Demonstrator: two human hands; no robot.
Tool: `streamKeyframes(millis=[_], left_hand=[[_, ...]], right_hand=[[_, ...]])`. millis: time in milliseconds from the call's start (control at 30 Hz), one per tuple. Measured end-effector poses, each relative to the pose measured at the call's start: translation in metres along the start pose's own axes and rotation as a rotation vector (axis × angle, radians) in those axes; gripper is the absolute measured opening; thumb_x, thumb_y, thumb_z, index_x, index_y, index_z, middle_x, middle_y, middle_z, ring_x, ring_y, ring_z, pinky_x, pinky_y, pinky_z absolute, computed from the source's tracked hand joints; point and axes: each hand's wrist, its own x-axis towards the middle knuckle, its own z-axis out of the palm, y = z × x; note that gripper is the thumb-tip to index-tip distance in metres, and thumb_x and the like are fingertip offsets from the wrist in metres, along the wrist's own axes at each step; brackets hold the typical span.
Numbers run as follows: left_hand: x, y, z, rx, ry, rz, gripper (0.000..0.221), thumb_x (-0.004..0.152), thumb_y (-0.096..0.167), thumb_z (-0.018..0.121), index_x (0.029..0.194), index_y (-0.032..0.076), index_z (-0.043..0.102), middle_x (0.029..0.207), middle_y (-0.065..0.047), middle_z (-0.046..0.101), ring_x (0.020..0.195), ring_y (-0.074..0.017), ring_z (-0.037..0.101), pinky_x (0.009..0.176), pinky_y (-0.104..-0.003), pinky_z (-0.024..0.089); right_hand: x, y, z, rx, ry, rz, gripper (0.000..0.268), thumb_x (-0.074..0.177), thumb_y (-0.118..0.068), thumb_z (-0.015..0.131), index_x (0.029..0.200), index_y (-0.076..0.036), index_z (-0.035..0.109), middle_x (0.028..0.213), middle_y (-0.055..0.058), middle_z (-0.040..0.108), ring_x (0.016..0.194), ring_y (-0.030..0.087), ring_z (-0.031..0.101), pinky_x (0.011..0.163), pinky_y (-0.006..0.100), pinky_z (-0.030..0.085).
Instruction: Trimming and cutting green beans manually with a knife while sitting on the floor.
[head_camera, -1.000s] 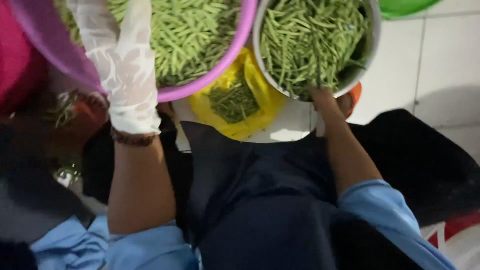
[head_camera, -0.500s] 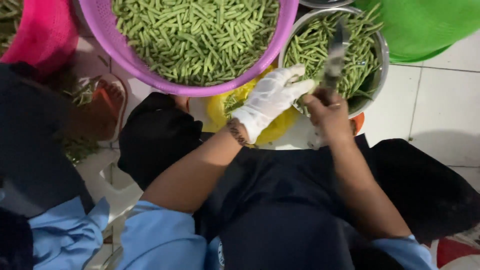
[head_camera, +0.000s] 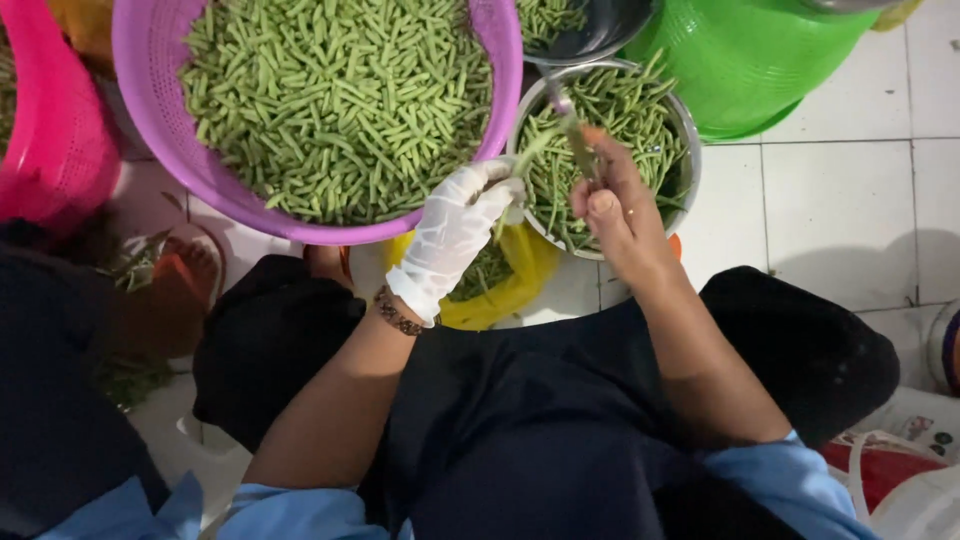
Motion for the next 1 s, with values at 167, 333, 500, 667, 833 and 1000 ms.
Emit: streamKeyframes(millis=[167, 333, 500, 667, 833, 1000], left_hand=[[-0.002, 0.005, 0.004, 0.090, -0.105, 0.069, 0.028, 0.093, 0.012, 0.067, 0.119, 0.002, 0.067, 0.084, -0.012, 0.074, 0.073, -0.0121, 0.072, 0.066, -0.019, 0.059], [-0.005, 0.006, 0.005, 0.114, -0.143, 0.086, 0.023, 0.090, 0.011, 0.074, 0.111, 0.005, 0.072, 0.086, -0.011, 0.074, 0.074, -0.0076, 0.066, 0.066, -0.025, 0.059], [-0.006, 0.013, 0.009, 0.055, -0.208, 0.023, 0.018, 0.089, 0.011, 0.072, 0.106, 0.004, 0.073, 0.081, -0.010, 0.075, 0.071, -0.0099, 0.071, 0.066, -0.023, 0.060], [0.000, 0.015, 0.010, 0.000, -0.284, -0.029, 0.013, 0.084, 0.009, 0.076, 0.096, 0.003, 0.075, 0.078, -0.013, 0.075, 0.070, -0.0164, 0.075, 0.067, -0.026, 0.062], [0.004, 0.005, 0.016, 0.388, -0.292, 0.179, 0.026, 0.084, 0.020, 0.083, 0.108, 0.014, 0.075, 0.098, -0.006, 0.075, 0.092, -0.0167, 0.072, 0.086, -0.029, 0.059], [0.003, 0.013, 0.007, 0.289, -0.397, 0.258, 0.021, 0.086, 0.006, 0.077, 0.106, 0.007, 0.074, 0.110, -0.011, 0.073, 0.107, -0.0221, 0.069, 0.100, -0.040, 0.053]], right_hand=[[0.008, -0.016, -0.012, -0.215, -0.017, -0.309, 0.061, 0.105, -0.042, 0.041, 0.155, -0.007, 0.037, 0.089, 0.020, 0.063, 0.073, 0.032, 0.062, 0.066, 0.045, 0.050], [0.011, -0.013, -0.015, -0.502, 0.008, -0.337, 0.060, 0.104, -0.054, 0.041, 0.143, -0.009, 0.048, 0.093, 0.019, 0.067, 0.074, 0.039, 0.069, 0.065, 0.049, 0.055], [0.010, 0.000, -0.018, -0.558, 0.046, -0.331, 0.060, 0.100, -0.060, 0.043, 0.137, -0.014, 0.045, 0.091, 0.017, 0.066, 0.069, 0.040, 0.067, 0.068, 0.049, 0.055], [0.010, 0.014, -0.013, -0.572, 0.077, -0.316, 0.062, 0.095, -0.068, 0.042, 0.129, -0.016, 0.047, 0.091, 0.013, 0.068, 0.071, 0.039, 0.069, 0.069, 0.047, 0.056], [0.020, 0.034, 0.006, -0.040, 0.056, -0.137, 0.042, 0.096, -0.047, 0.040, 0.111, -0.010, 0.053, 0.075, 0.011, 0.059, 0.057, 0.026, 0.058, 0.053, 0.038, 0.049], [0.029, 0.003, 0.001, 0.624, 0.007, 0.179, 0.069, 0.098, -0.063, 0.011, 0.090, -0.008, 0.053, 0.055, 0.001, 0.039, 0.034, 0.011, 0.036, 0.031, 0.024, 0.035]])
